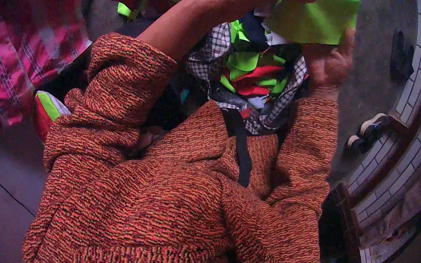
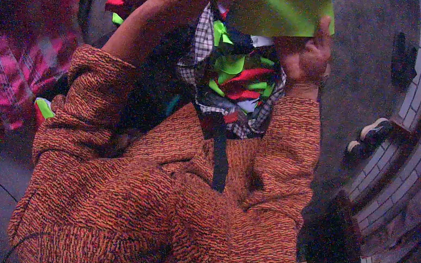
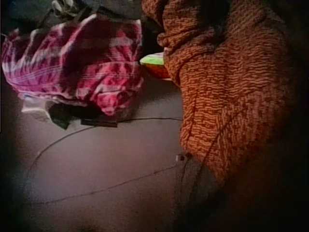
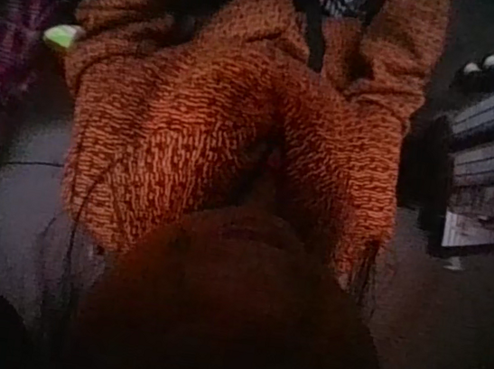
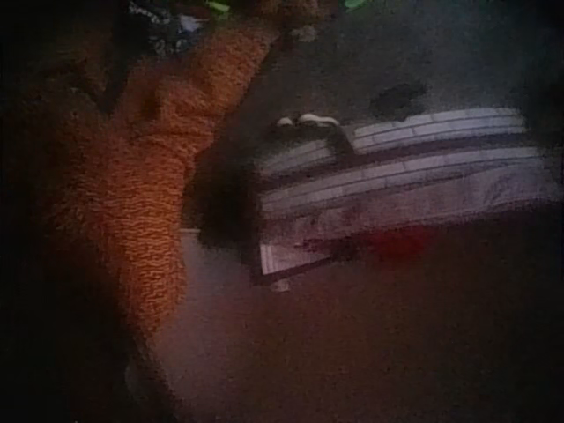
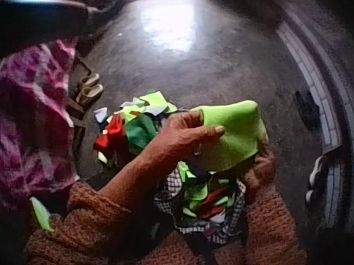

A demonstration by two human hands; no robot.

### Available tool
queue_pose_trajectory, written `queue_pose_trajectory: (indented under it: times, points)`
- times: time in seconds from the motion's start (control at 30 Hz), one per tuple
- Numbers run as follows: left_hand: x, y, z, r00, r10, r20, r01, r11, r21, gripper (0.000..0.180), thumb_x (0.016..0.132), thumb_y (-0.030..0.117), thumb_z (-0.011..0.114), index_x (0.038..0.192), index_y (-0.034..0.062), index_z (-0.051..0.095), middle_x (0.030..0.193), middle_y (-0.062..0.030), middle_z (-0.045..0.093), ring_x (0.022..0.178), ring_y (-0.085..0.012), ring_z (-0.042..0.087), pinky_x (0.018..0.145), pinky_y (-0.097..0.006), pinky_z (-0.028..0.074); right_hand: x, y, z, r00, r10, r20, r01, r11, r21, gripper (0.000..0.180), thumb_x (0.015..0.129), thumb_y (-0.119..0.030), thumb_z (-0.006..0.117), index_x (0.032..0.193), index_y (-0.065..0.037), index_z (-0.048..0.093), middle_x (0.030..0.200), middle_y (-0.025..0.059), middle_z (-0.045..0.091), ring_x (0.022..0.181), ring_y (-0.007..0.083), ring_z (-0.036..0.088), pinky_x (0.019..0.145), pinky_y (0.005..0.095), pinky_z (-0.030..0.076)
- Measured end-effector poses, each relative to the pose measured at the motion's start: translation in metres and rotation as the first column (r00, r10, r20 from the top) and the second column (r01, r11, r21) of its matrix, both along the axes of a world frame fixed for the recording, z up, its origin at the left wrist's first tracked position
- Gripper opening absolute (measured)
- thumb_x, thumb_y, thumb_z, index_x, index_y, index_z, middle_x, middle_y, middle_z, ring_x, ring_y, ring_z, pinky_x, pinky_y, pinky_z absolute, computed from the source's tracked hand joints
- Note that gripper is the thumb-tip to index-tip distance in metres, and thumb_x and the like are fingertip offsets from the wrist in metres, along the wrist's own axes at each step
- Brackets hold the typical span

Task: The person sits on the floor and sorts through a pile of colorful fabric pieces. They pick up individual pieces, unfold them, and place them into a checkered bag or onto a separate pile.

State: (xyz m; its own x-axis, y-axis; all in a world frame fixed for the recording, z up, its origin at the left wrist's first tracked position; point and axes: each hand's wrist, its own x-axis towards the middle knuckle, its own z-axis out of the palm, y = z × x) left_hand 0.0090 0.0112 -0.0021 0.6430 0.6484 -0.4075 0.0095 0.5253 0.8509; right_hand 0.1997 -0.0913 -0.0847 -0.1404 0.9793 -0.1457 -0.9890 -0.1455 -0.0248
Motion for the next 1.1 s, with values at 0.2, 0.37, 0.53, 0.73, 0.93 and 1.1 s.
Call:
queue_pose_trajectory:
  times: [0.2, 0.37, 0.53, 0.73, 0.93, 1.1]
  points:
    - [-0.006, 0.010, 0.016, 0.925, 0.308, 0.221, -0.318, 0.948, 0.010, 0.015, 0.079, 0.011, 0.064, 0.092, 0.0048, 0.061, 0.080, -0.0023, 0.062, 0.067, -0.0091, 0.056, 0.063, -0.024, 0.047, -0.012, 0.017, -0.033, 0.830, 0.073, 0.552, 0.045, 0.979, -0.197, 0.040, 0.095, -0.034, 0.040, 0.124, -0.006, 0.047, 0.113, 0.0123, 0.059, 0.105, 0.0274, 0.055, 0.095, 0.0427, 0.041]
    - [-0.021, 0.031, -0.005, 0.829, 0.360, 0.428, -0.418, 0.907, 0.046, 0.015, 0.078, 0.006, 0.065, 0.074, 0.0112, 0.051, 0.075, -0.0006, 0.059, 0.066, -0.0090, 0.055, 0.058, -0.025, 0.048, -0.043, 0.019, -0.127, 0.093, 0.362, 0.927, 0.146, 0.916, -0.372, 0.052, 0.082, -0.039, 0.063, 0.121, -0.007, 0.049, 0.099, 0.0100, 0.064, 0.093, 0.0258, 0.060, 0.080, 0.0397, 0.048]
    - [-0.022, 0.031, 0.003, 0.818, 0.448, 0.361, -0.489, 0.872, 0.027, 0.012, 0.080, 0.004, 0.064, 0.080, 0.0098, 0.054, 0.079, -0.0010, 0.060, 0.069, -0.0087, 0.056, 0.061, -0.023, 0.047, -0.096, -0.016, -0.178, -0.822, 0.181, 0.541, 0.102, 0.980, -0.172, 0.047, 0.066, -0.037, 0.074, 0.101, -0.008, 0.061, 0.099, 0.0151, 0.063, 0.089, 0.0351, 0.059, 0.078, 0.0431, 0.047]
    - [-0.021, 0.035, 0.003, 0.783, 0.501, 0.368, -0.585, 0.795, 0.163, 0.035, 0.079, -0.001, 0.062, 0.110, 0.0027, 0.046, 0.094, -0.0075, 0.060, 0.078, -0.0112, 0.058, 0.069, -0.023, 0.049, -0.068, -0.008, -0.169, -0.700, 0.463, 0.544, 0.134, 0.833, -0.537, 0.028, 0.072, -0.021, 0.065, 0.100, -0.016, 0.063, 0.091, 0.0137, 0.065, 0.085, 0.0359, 0.061, 0.073, 0.0449, 0.048]
    - [-0.016, 0.034, 0.008, 0.831, 0.440, 0.341, -0.513, 0.844, 0.159, 0.050, 0.079, -0.003, 0.059, 0.124, -0.0016, 0.036, 0.099, -0.0125, 0.060, 0.084, -0.0144, 0.058, 0.073, -0.025, 0.049, -0.019, -0.023, -0.161, -0.408, 0.397, 0.822, -0.020, 0.896, -0.443, 0.036, 0.076, -0.028, 0.069, 0.106, -0.010, 0.063, 0.077, 0.0095, 0.065, 0.067, 0.0209, 0.060, 0.064, 0.0326, 0.046]
    - [-0.017, 0.026, 0.017, 0.881, 0.340, 0.328, -0.425, 0.874, 0.236, 0.045, 0.079, -0.004, 0.057, 0.121, 0.0011, 0.043, 0.098, -0.0115, 0.060, 0.083, -0.0143, 0.058, 0.072, -0.026, 0.049, -0.017, -0.048, -0.074, 0.041, 0.486, 0.873, 0.014, 0.874, -0.487, 0.023, 0.083, -0.018, 0.064, 0.102, -0.005, 0.063, 0.087, 0.0009, 0.065, 0.075, 0.0097, 0.058, 0.067, 0.0240, 0.045]
